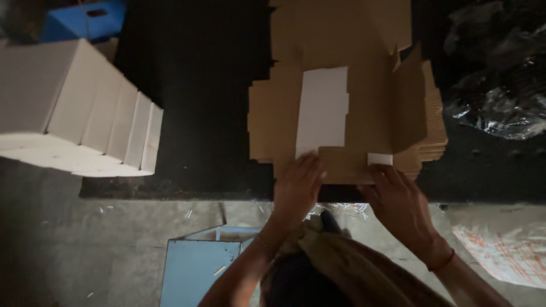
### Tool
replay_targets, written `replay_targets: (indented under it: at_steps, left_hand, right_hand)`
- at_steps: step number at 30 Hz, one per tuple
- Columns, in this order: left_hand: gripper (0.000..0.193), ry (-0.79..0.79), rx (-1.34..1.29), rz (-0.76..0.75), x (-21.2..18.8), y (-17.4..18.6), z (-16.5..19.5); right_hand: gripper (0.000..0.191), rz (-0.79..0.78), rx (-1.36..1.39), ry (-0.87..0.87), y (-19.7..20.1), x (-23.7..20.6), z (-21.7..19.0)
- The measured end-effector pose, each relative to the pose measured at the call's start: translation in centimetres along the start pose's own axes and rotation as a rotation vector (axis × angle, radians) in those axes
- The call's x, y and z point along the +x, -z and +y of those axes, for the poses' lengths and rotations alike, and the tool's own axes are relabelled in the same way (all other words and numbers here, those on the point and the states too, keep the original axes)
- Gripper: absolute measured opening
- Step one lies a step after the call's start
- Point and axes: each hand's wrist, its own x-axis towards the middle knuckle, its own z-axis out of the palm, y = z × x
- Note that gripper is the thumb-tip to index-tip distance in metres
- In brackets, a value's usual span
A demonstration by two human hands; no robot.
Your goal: The person repeatedly folds flat cardboard sheets into small white boxes, inserts a plastic-wrapped circular item into each, closes the lids, and stacks the finished boxes on the table. The process is repeated multiple times in a consistent sequence.
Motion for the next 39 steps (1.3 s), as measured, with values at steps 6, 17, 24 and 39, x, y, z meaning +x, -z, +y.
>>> replay_targets:
  at_steps: [6,17,24,39]
  left_hand:
    - [0.029,0.020,0.055,0.057,0.4,0.0,0.1]
    - [0.031,-0.061,0.016,0.157,0.0,-0.5,-1.2]
    - [0.017,-0.042,0.049,0.099,-0.3,-1.3,-2.1]
    - [0.058,0.140,0.043,0.000,2.1,2.3,-0.6]
  right_hand:
    - [0.050,-0.079,-0.088,-0.020,0.4,1.9,-0.2]
    - [0.073,-0.311,-0.303,0.110,-1.1,6.1,0.4]
    - [0.063,-0.324,-0.133,0.134,0.0,6.9,0.0]
    - [0.052,0.041,0.051,0.173,-3.6,2.0,-2.4]
